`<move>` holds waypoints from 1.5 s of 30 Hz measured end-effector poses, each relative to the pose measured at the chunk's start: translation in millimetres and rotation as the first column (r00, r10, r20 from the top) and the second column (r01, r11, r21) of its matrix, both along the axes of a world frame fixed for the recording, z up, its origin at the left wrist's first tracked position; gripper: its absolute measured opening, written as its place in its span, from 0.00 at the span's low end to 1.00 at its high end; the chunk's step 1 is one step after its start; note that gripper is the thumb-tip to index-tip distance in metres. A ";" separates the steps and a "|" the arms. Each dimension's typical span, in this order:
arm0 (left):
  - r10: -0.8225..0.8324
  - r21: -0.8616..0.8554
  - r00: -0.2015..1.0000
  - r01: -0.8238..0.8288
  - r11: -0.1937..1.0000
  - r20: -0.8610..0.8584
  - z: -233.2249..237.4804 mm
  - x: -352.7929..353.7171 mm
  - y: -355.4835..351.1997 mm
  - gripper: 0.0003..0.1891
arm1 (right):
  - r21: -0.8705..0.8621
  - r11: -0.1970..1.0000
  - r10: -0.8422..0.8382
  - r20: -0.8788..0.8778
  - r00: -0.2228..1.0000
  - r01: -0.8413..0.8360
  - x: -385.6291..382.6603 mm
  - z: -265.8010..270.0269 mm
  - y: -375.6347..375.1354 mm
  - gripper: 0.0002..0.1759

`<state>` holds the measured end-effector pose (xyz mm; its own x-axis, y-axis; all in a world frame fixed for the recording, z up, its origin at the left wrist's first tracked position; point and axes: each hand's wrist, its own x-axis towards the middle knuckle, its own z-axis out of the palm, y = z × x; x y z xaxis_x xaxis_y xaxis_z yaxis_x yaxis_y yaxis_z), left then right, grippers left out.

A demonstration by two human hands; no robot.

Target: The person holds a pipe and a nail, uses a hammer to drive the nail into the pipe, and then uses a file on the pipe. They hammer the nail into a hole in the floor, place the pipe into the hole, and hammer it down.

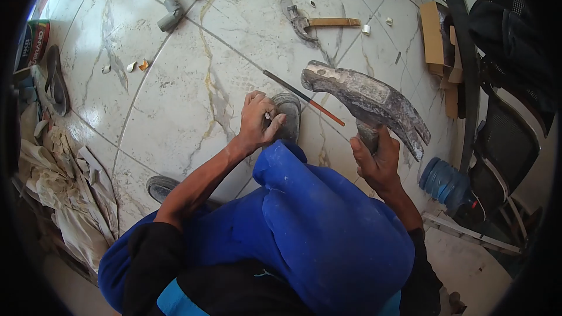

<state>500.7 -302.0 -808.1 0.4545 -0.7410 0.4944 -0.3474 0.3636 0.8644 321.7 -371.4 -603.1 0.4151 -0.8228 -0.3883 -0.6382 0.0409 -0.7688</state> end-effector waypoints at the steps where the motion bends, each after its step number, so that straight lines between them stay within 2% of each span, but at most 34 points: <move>1: -0.113 -0.065 0.993 0.111 0.992 -0.022 5.0 -1.6 9.4 0.16 | -0.075 0.997 -0.002 -0.036 0.999 0.000 1.1 -4.2 3.5 0.16; 2: -0.137 -0.063 0.990 0.135 0.989 -0.023 11.5 -5.8 18.7 0.16 | -0.072 0.997 -0.027 -0.036 0.999 0.024 -2.0 -8.3 5.5 0.16; 4: -0.328 -0.038 0.939 0.333 0.942 0.106 20.5 -11.8 32.1 0.18 | -0.044 0.998 -0.049 -0.052 0.997 0.047 -9.3 -19.6 7.9 0.17; 5: -0.370 -0.071 0.911 0.388 0.919 0.181 15.3 -18.3 31.8 0.19 | -0.028 0.998 -0.059 -0.065 0.996 0.058 -12.3 -24.6 8.6 0.19; 6: -0.383 -0.066 0.906 0.400 0.914 0.179 14.4 -19.7 32.7 0.19 | -0.022 0.997 -0.072 -0.066 0.995 0.071 -12.1 -26.0 10.5 0.19; 9: -0.399 -0.061 0.896 0.417 0.907 0.197 17.0 -22.3 29.8 0.19 | 0.135 0.978 -0.148 -0.092 0.985 0.159 -10.3 -25.0 11.9 0.19; 11: -0.243 -0.089 0.968 0.248 0.965 0.055 33.5 -17.8 21.1 0.19 | 0.116 0.981 -0.144 -0.101 0.984 0.155 -14.6 -27.4 13.2 0.19; 14: -0.196 -0.017 0.977 0.198 0.980 0.089 45.0 -23.0 8.2 0.20 | 0.093 0.986 -0.128 -0.092 0.987 0.136 -20.8 -30.6 19.9 0.19; 21: -0.133 -0.012 0.984 0.135 0.991 0.119 31.2 -31.2 13.0 0.19 | 0.101 0.983 -0.143 -0.079 0.987 0.150 -21.4 -32.1 19.8 0.18; 27: -0.167 -0.067 0.983 0.172 0.983 0.073 21.0 -28.7 18.9 0.19 | 0.144 0.970 -0.191 -0.036 0.981 0.194 -19.7 -28.8 21.3 0.16; 29: -0.180 -0.061 0.984 0.178 0.982 -0.017 20.7 -26.2 18.2 0.19 | 0.163 0.966 -0.200 -0.016 0.980 0.200 -17.3 -27.7 23.1 0.17; 33: -0.223 -0.075 0.971 0.217 0.973 -0.089 12.9 -26.0 20.0 0.17 | 0.185 0.957 -0.231 0.022 0.973 0.223 -12.8 -24.5 24.0 0.19; 35: -0.228 0.077 0.943 0.253 0.964 -0.242 13.5 -24.3 18.2 0.15 | 0.180 0.961 -0.222 0.045 0.974 0.211 -12.2 -22.1 25.0 0.20; 36: -0.220 0.077 0.946 0.244 0.967 -0.240 8.4 -24.2 16.8 0.15 | 0.174 0.964 -0.214 0.069 0.974 0.199 -11.9 -21.1 24.7 0.21; 38: -0.024 0.266 0.983 0.073 0.961 -0.181 -6.5 -23.3 10.9 0.17 | 0.140 0.980 -0.151 0.077 0.985 0.140 -13.1 -17.6 24.7 0.21; 39: -0.030 0.159 0.992 0.049 0.986 -0.123 -6.2 -18.0 7.4 0.15 | 0.107 0.990 -0.102 0.079 0.992 0.094 -14.1 -16.3 23.7 0.21; 40: -0.018 0.165 0.992 0.039 0.985 -0.129 -5.5 -14.7 5.1 0.15 | 0.114 0.990 -0.092 0.073 0.993 0.083 -17.6 -15.8 22.8 0.21; 42: 0.064 0.049 0.967 -0.078 0.996 0.245 -3.5 -7.3 -2.3 0.12 | 0.048 0.999 0.012 0.056 0.998 -0.014 -25.2 -18.5 20.7 0.22; 43: 0.074 0.048 0.967 -0.088 0.995 0.244 -5.4 -4.9 -3.4 0.12 | 0.047 0.999 0.021 0.055 0.998 -0.024 -26.2 -19.2 20.6 0.22; 45: -0.010 0.118 0.984 -0.012 0.993 0.178 -10.5 -2.1 -3.8 0.15 | -0.029 0.997 0.078 0.010 0.997 -0.078 -27.7 -19.5 20.9 0.21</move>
<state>498.6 -305.8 -818.6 0.3677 -0.7987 0.4763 -0.4999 0.2621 0.8255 294.0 -350.5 -622.6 0.4824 -0.7986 -0.3600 -0.6299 -0.0306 -0.7761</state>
